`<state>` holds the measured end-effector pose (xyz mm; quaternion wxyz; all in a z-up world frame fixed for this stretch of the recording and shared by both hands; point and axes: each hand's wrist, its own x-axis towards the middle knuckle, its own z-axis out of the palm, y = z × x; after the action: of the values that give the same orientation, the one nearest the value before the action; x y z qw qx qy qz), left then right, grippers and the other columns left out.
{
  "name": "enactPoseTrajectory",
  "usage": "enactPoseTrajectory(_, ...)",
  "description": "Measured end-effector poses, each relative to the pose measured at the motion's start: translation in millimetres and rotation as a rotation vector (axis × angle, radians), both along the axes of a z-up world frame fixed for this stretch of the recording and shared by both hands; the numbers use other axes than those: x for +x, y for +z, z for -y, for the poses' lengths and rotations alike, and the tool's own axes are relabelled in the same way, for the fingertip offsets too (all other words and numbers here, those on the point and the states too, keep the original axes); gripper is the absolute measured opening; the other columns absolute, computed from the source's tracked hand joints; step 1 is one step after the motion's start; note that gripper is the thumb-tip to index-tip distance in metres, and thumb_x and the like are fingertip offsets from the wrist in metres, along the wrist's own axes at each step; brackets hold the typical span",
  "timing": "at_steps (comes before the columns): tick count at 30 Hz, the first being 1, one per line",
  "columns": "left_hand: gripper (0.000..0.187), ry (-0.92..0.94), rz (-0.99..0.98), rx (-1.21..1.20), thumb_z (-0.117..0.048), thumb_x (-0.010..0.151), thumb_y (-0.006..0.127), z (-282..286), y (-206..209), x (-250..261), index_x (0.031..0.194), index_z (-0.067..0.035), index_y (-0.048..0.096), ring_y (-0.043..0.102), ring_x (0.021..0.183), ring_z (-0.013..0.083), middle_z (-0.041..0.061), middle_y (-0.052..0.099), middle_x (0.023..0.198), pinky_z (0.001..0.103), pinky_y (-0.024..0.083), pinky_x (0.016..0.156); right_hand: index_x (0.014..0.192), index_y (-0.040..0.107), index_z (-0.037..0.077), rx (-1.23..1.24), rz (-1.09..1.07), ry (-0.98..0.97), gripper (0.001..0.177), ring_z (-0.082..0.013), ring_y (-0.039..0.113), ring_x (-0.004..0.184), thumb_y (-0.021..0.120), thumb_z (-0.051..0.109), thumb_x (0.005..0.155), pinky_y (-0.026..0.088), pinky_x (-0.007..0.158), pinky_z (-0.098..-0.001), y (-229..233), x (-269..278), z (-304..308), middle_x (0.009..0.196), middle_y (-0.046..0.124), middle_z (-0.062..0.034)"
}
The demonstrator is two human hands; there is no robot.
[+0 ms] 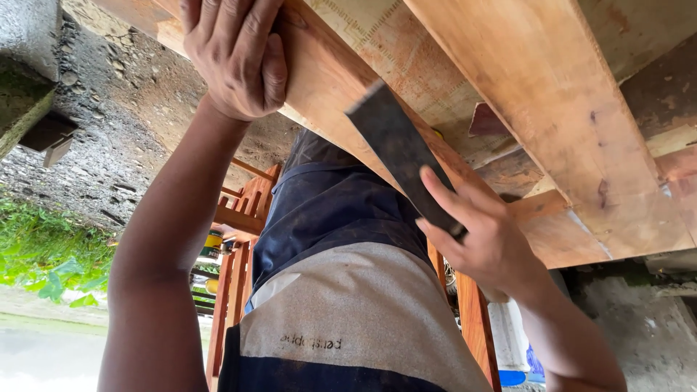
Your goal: The person sands a wooden frame using a sanding block and then uses a chisel to smooth the edges. The person alternates between sanding and chiseling different sections of the frame.
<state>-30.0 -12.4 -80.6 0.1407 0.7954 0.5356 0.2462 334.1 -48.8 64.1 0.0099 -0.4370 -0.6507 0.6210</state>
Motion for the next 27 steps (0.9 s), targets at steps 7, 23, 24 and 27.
enactPoseTrajectory(7, 0.048, 0.026, 0.043, 0.035, -0.020, 0.105, 0.038, -6.4, 3.1, 4.9, 0.123, 0.008, 0.073, 0.067, 0.115, 0.0409, 0.026, 0.070, 0.121, 0.048, 0.038, 0.103, 0.152, 0.048, 0.001, 0.007, -0.028, 0.061, 0.067, -0.0154, 0.037, 0.067, 0.078, 0.018, 0.094, 0.040, 0.061, -0.0299, 16.0, -6.6, -4.0, 0.079, 0.042, -0.0017)
enactPoseTrajectory(23, 0.049, 0.024, 0.040, 0.036, -0.022, 0.106, 0.038, -1.1, -1.6, 3.0, 0.126, 0.007, 0.072, 0.065, 0.118, 0.0424, 0.026, 0.070, 0.122, 0.050, 0.038, 0.104, 0.151, 0.049, -0.001, -0.032, 0.024, 0.033, 0.068, -0.0145, 0.041, 0.067, 0.078, 0.017, 0.092, 0.043, 0.061, -0.0271, 5.5, 6.3, -11.7, 0.081, 0.044, -0.0021)
enactPoseTrajectory(24, 0.049, 0.024, 0.038, 0.034, -0.022, 0.106, 0.038, -4.8, 0.5, 1.5, 0.126, 0.007, 0.072, 0.065, 0.118, 0.0424, 0.026, 0.070, 0.122, 0.050, 0.038, 0.104, 0.151, 0.049, -0.001, -0.034, 0.022, 0.034, 0.068, -0.0145, 0.041, 0.067, 0.078, 0.017, 0.092, 0.043, 0.061, -0.0271, 2.2, 4.8, -13.5, 0.081, 0.044, -0.0021)
enactPoseTrajectory(27, 0.047, 0.011, 0.033, 0.084, -0.021, 0.107, 0.037, -6.4, 2.1, 4.8, 0.116, 0.007, 0.073, 0.070, 0.099, 0.0381, 0.023, 0.070, 0.108, 0.046, 0.042, 0.092, 0.152, 0.049, 0.000, -0.004, 0.020, 0.060, 0.065, -0.0161, 0.037, 0.067, 0.075, 0.019, 0.095, 0.041, 0.063, -0.0273, 2.9, 7.4, -14.0, 0.082, 0.039, -0.0032)
